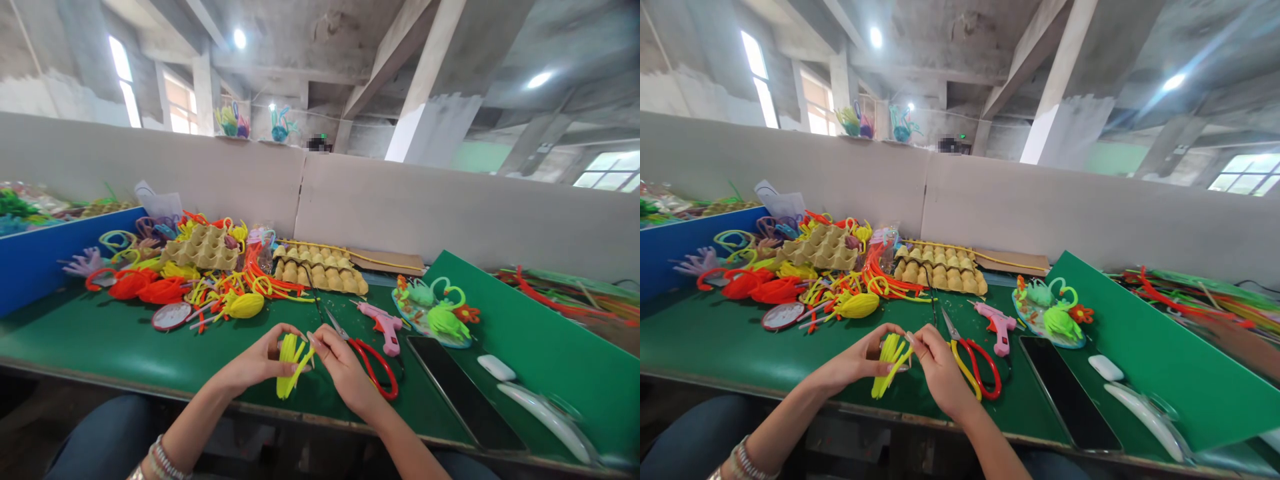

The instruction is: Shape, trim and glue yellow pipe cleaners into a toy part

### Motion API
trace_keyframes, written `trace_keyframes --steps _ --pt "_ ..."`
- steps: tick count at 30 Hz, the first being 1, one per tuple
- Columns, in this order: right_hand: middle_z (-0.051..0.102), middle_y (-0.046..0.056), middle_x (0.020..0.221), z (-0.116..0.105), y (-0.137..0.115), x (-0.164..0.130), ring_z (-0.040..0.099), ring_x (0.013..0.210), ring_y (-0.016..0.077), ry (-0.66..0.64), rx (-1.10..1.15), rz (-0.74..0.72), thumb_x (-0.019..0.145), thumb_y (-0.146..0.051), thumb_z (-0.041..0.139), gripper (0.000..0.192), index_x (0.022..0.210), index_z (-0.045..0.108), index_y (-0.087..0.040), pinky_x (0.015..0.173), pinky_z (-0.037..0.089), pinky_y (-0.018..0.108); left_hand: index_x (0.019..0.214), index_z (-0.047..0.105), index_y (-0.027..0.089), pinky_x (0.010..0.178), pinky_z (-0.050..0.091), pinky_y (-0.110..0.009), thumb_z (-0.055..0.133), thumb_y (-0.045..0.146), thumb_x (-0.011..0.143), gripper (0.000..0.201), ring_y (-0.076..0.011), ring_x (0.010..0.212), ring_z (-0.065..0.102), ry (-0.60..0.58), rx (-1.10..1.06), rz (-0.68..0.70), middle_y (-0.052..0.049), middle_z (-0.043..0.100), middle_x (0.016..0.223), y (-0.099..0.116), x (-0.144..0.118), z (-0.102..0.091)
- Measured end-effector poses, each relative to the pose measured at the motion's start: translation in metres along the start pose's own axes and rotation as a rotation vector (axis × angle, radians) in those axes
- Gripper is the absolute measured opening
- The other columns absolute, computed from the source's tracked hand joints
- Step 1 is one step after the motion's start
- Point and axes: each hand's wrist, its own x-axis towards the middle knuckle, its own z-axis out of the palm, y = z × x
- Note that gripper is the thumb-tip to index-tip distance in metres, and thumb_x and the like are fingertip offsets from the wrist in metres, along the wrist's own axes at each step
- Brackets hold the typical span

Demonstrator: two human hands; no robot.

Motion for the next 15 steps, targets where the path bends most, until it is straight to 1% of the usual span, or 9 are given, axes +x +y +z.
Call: trace_keyframes --steps 2,3,4,8,10,12,15 --pt "0.031 -0.006 0.063 0.0011 0.0013 0.0006 0.032 0.056 0.0108 -0.052 0.091 0.086 0.089 -0.046 0.038 0.031 0.069 0.038 -0.022 0.052 0.031 0.022 0.103 0.046 0.021 0.069 0.045 -0.025 0.079 0.025 0.060 0.054 -0.0148 0.075 0.063 -0.019 -0.009 0.015 0.002 0.064 0.079 -0.0019 0.0008 -0.0005" --pt "0.030 -0.006 0.062 0.0011 0.0015 0.0008 0.032 0.056 0.0107 -0.058 0.100 0.103 0.089 -0.046 0.038 0.031 0.069 0.037 -0.022 0.052 0.030 0.022 0.103 0.047 0.020 0.069 0.045 -0.025 0.078 0.024 0.061 0.053 -0.0148 0.075 0.062 -0.023 -0.017 0.017 0.002 0.064 0.079 -0.0028 0.0011 -0.0005" --pt "0.031 -0.006 0.063 0.0008 0.0014 0.0008 0.033 0.057 0.0108 -0.049 0.083 0.098 0.088 -0.046 0.039 0.032 0.068 0.036 -0.022 0.053 0.031 0.023 0.103 0.047 0.020 0.069 0.045 -0.025 0.078 0.023 0.061 0.052 -0.0149 0.075 0.063 -0.020 -0.026 0.018 0.002 0.064 0.078 -0.0036 0.0015 -0.0005" --pt "0.038 -0.003 0.070 -0.0006 -0.0014 0.0000 0.039 0.067 0.0121 -0.003 -0.062 0.000 0.089 -0.043 0.039 0.031 0.067 0.039 -0.021 0.062 0.034 0.023 0.106 0.045 0.021 0.066 0.045 -0.024 0.078 0.022 0.061 0.056 -0.0170 0.074 0.065 0.023 -0.044 0.000 0.003 0.063 0.073 -0.0057 0.0028 0.0001" --pt "0.040 -0.003 0.070 -0.0005 -0.0024 -0.0004 0.040 0.066 0.0123 -0.007 -0.097 -0.009 0.090 -0.042 0.036 0.031 0.067 0.039 -0.021 0.062 0.034 0.024 0.108 0.043 0.021 0.065 0.045 -0.024 0.078 0.023 0.061 0.059 -0.0183 0.075 0.065 0.031 -0.033 -0.018 0.002 0.064 0.074 -0.0066 0.0038 0.0000" --pt "0.039 -0.003 0.068 0.0000 -0.0023 -0.0003 0.041 0.065 0.0124 0.024 -0.130 -0.010 0.089 -0.041 0.036 0.032 0.065 0.038 -0.021 0.060 0.033 0.024 0.108 0.042 0.021 0.066 0.045 -0.026 0.078 0.024 0.060 0.060 -0.0187 0.076 0.065 0.033 -0.012 -0.030 0.001 0.065 0.076 -0.0076 0.0048 -0.0005" --pt "0.038 -0.004 0.064 0.0016 0.0001 0.0010 0.039 0.061 0.0119 0.072 -0.157 -0.005 0.087 -0.041 0.039 0.033 0.061 0.037 -0.021 0.058 0.031 0.024 0.107 0.041 0.020 0.065 0.044 -0.026 0.078 0.025 0.059 0.060 -0.0165 0.072 0.063 0.019 0.040 -0.002 0.002 0.063 0.076 -0.0086 0.0051 -0.0013"
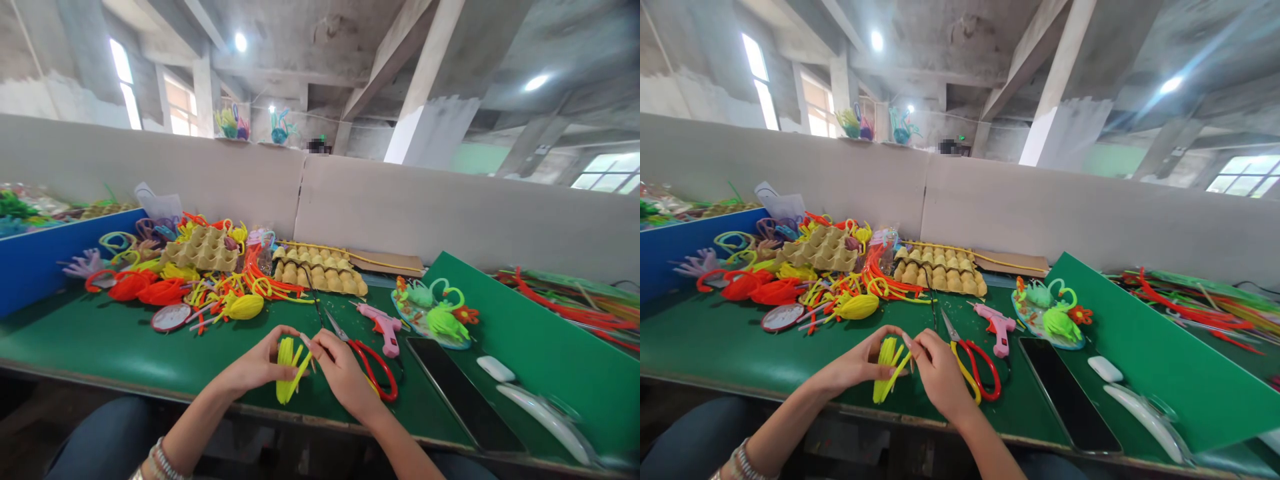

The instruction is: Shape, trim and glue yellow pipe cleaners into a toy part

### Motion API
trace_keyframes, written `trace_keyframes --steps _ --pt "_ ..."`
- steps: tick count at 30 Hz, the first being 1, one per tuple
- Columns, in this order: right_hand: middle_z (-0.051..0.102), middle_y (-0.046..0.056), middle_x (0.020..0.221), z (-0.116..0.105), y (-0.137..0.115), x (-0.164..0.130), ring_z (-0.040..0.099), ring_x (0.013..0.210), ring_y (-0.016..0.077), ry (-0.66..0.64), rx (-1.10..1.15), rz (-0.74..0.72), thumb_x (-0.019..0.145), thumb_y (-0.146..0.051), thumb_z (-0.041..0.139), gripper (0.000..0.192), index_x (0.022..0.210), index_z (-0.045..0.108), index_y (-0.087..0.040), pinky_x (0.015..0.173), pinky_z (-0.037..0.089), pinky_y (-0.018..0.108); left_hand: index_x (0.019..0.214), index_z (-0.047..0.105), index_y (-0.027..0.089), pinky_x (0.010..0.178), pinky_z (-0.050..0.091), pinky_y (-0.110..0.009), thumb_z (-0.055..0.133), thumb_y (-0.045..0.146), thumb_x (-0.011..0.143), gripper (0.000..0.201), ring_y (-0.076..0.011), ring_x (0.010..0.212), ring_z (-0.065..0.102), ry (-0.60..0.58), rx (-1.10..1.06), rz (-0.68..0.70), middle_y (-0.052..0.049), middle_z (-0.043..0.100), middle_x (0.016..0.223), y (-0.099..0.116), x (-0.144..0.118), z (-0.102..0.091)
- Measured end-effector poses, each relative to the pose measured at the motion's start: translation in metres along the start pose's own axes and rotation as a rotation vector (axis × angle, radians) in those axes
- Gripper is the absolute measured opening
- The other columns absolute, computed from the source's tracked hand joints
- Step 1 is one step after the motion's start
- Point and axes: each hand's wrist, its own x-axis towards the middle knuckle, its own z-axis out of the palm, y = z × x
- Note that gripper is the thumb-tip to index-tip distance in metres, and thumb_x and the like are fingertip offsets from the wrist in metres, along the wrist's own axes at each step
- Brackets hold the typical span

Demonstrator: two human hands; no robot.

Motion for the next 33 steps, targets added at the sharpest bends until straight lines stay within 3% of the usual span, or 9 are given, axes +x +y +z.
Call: trace_keyframes --steps 3,6,8,12,17,23,26,30,33 --pt "0.033 -0.005 0.058 0.004 0.004 0.002 0.033 0.056 0.0106 -0.016 0.097 0.090 0.082 -0.047 0.044 0.036 0.058 0.036 -0.021 0.053 0.027 0.024 0.106 0.039 0.019 0.065 0.044 -0.026 0.075 0.026 0.062 0.057 -0.0159 0.073 0.060 -0.021 0.087 0.036 -0.001 0.063 0.081 0.001 -0.002 0.000" --pt "0.025 -0.008 0.051 0.007 0.006 0.003 0.025 0.047 0.0091 -0.129 0.304 0.256 0.078 -0.058 0.043 0.040 0.060 0.035 -0.022 0.046 0.021 0.023 0.107 0.038 0.019 0.067 0.044 -0.028 0.073 0.026 0.064 0.056 -0.0165 0.076 0.060 -0.036 0.128 0.033 -0.003 0.063 0.085 0.004 -0.005 0.001" --pt "0.026 -0.008 0.052 0.007 0.005 0.002 0.025 0.047 0.0090 -0.157 0.328 0.265 0.078 -0.059 0.043 0.041 0.062 0.036 -0.022 0.045 0.022 0.023 0.108 0.037 0.019 0.068 0.045 -0.028 0.073 0.025 0.064 0.057 -0.0160 0.075 0.060 -0.037 0.121 0.021 -0.002 0.063 0.084 0.004 -0.006 0.002" --pt "0.034 -0.005 0.061 0.004 0.002 0.002 0.034 0.058 0.0107 -0.054 0.094 0.087 0.083 -0.051 0.043 0.039 0.060 0.037 -0.021 0.053 0.029 0.023 0.108 0.039 0.019 0.065 0.044 -0.027 0.073 0.028 0.064 0.057 -0.0143 0.069 0.059 -0.009 0.123 0.007 0.001 0.062 0.077 0.002 -0.002 0.000" --pt "0.039 -0.004 0.061 0.000 0.005 0.003 0.041 0.059 0.0114 0.042 -0.024 -0.005 0.089 -0.046 0.038 0.038 0.060 0.036 -0.021 0.057 0.034 0.023 0.105 0.044 0.018 0.061 0.040 -0.024 0.073 0.035 0.063 0.054 -0.0137 0.066 0.057 0.099 0.080 0.005 0.002 0.063 0.074 0.002 0.003 0.001" --pt "0.049 -0.001 0.071 -0.022 0.012 0.005 0.048 0.064 0.0136 0.188 -0.270 -0.028 0.091 -0.044 0.030 0.032 0.072 0.044 -0.022 0.060 0.038 0.025 0.099 0.054 0.016 0.067 0.037 -0.024 0.068 0.043 0.067 0.044 -0.0143 0.073 0.056 0.237 0.089 -0.025 0.001 0.067 0.073 0.009 0.003 0.004" --pt "0.052 0.001 0.073 -0.043 0.025 0.005 0.051 0.069 0.0172 0.268 -0.617 0.072 0.081 -0.047 0.047 0.027 0.070 0.042 -0.023 0.061 0.037 0.028 0.100 0.054 0.015 0.066 0.036 -0.024 0.069 0.047 0.065 0.049 -0.0133 0.067 0.054 0.295 0.047 -0.005 0.001 0.066 0.068 0.006 0.007 0.000" --pt "0.054 0.002 0.073 -0.061 0.042 0.000 0.054 0.073 0.0198 0.048 -0.743 0.249 0.066 -0.046 0.062 0.032 0.071 0.039 -0.023 0.062 0.038 0.028 0.100 0.054 0.015 0.067 0.038 -0.027 0.070 0.049 0.065 0.051 -0.0126 0.062 0.053 0.372 -0.072 0.023 0.000 0.064 0.068 0.001 0.011 -0.006" --pt "0.056 0.005 0.084 -0.066 0.041 -0.004 0.055 0.077 0.0197 -0.040 -0.770 0.336 0.061 -0.037 0.063 0.032 0.078 0.040 -0.022 0.061 0.038 0.026 0.100 0.054 0.016 0.066 0.038 -0.028 0.073 0.046 0.062 0.053 -0.0121 0.061 0.052 0.392 -0.117 0.039 -0.001 0.064 0.071 0.000 0.012 -0.008"
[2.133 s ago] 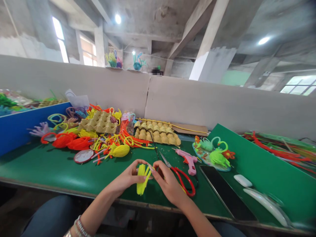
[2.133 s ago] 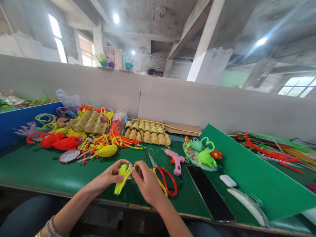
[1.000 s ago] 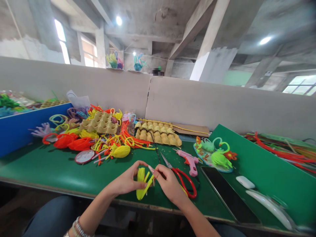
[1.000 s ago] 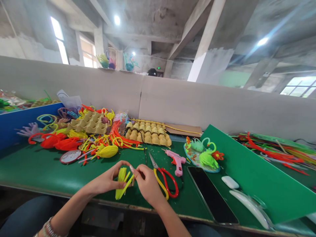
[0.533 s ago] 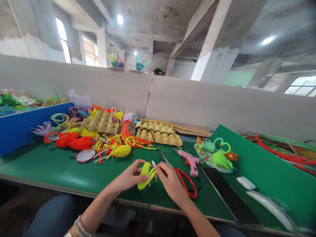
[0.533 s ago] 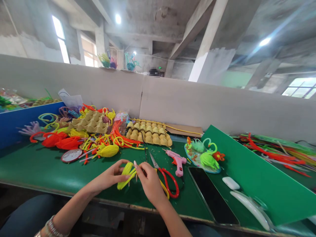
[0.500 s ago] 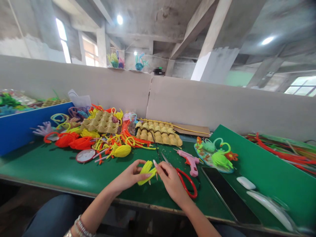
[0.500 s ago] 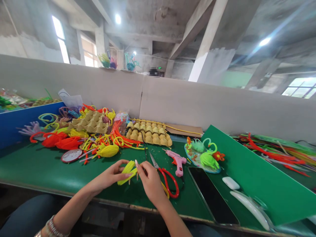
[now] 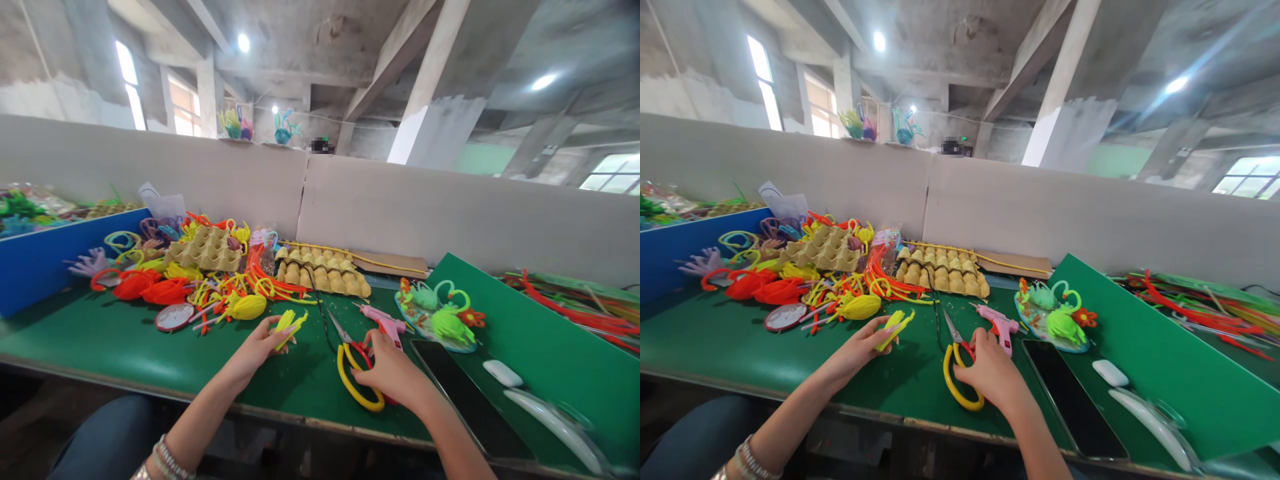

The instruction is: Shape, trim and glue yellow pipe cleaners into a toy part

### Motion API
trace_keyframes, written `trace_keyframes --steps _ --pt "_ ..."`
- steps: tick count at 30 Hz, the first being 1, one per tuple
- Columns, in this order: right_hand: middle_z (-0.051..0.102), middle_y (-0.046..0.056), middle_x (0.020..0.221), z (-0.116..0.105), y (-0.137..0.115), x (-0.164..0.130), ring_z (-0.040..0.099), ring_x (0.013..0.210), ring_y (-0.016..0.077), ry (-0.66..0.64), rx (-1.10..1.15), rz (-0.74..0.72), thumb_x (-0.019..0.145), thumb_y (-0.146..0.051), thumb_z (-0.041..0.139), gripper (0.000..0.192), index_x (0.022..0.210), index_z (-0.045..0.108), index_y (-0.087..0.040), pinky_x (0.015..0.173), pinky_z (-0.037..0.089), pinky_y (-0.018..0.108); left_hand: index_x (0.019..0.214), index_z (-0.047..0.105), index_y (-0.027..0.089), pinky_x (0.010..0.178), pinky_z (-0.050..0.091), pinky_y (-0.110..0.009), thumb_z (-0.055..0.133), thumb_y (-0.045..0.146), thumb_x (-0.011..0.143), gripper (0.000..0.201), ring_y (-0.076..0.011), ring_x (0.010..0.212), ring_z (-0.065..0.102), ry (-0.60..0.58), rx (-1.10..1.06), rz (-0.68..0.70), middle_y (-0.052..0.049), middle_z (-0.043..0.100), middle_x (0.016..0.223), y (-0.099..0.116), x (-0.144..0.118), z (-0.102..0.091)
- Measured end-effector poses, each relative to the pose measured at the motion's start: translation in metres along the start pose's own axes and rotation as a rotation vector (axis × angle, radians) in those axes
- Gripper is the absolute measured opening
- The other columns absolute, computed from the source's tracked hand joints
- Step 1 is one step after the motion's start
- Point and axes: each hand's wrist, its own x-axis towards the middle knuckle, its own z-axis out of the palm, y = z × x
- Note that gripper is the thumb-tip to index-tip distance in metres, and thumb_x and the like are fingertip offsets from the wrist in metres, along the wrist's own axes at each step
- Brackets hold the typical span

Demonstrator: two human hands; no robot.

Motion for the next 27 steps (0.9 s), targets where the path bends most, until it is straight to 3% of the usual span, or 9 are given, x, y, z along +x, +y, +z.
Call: trace_keyframes --steps 5,8,13,21,27 --pt "0.060 0.007 0.076 -0.015 -0.014 -0.009 0.059 0.069 0.0218 -0.191 -0.101 0.117 0.064 -0.032 0.057 0.026 0.082 0.043 -0.019 0.052 0.030 0.026 0.099 0.052 0.016 0.062 0.036 -0.027 0.076 0.045 0.058 0.055 -0.0118 0.058 0.051 0.013 0.048 0.061 -0.001 0.065 0.071 -0.003 0.003 -0.001" --pt "0.063 0.008 0.075 -0.019 -0.020 -0.012 0.062 0.069 0.0232 -0.254 -0.157 0.112 0.064 -0.022 0.055 0.027 0.089 0.046 -0.016 0.049 0.027 0.026 0.089 0.052 0.017 0.061 0.036 -0.026 0.075 0.048 0.058 0.050 -0.0126 0.059 0.052 0.039 0.094 0.103 -0.001 0.066 0.070 -0.005 0.005 -0.001" --pt "0.065 0.017 0.095 -0.021 -0.018 -0.010 0.063 0.090 0.0282 -0.181 -0.324 0.103 0.069 -0.014 0.049 0.021 0.090 0.053 -0.013 0.059 0.035 0.028 0.080 0.051 0.017 0.058 0.036 -0.024 0.072 0.051 0.061 0.044 -0.0102 0.056 0.049 0.062 0.117 0.174 0.001 0.063 0.064 -0.004 0.004 0.000" --pt "0.067 0.010 0.092 -0.026 0.000 -0.010 0.064 0.083 0.0274 -0.083 -0.332 0.083 0.079 -0.028 0.049 0.012 0.080 0.057 -0.019 0.064 0.039 0.032 0.091 0.049 0.017 0.055 0.039 -0.022 0.074 0.049 0.060 0.051 -0.0069 0.050 0.050 0.196 -0.056 0.046 0.004 0.061 0.062 0.000 0.004 -0.003" --pt "0.065 0.010 0.095 -0.015 0.020 -0.020 0.060 0.090 0.0287 0.129 -0.351 0.003 0.074 -0.022 0.056 0.018 0.090 0.061 -0.018 0.073 0.041 0.036 0.089 0.051 0.016 0.059 0.043 -0.023 0.078 0.047 0.055 0.054 -0.0086 0.053 0.054 0.168 -0.053 0.072 0.001 0.065 0.068 -0.003 0.006 -0.006"
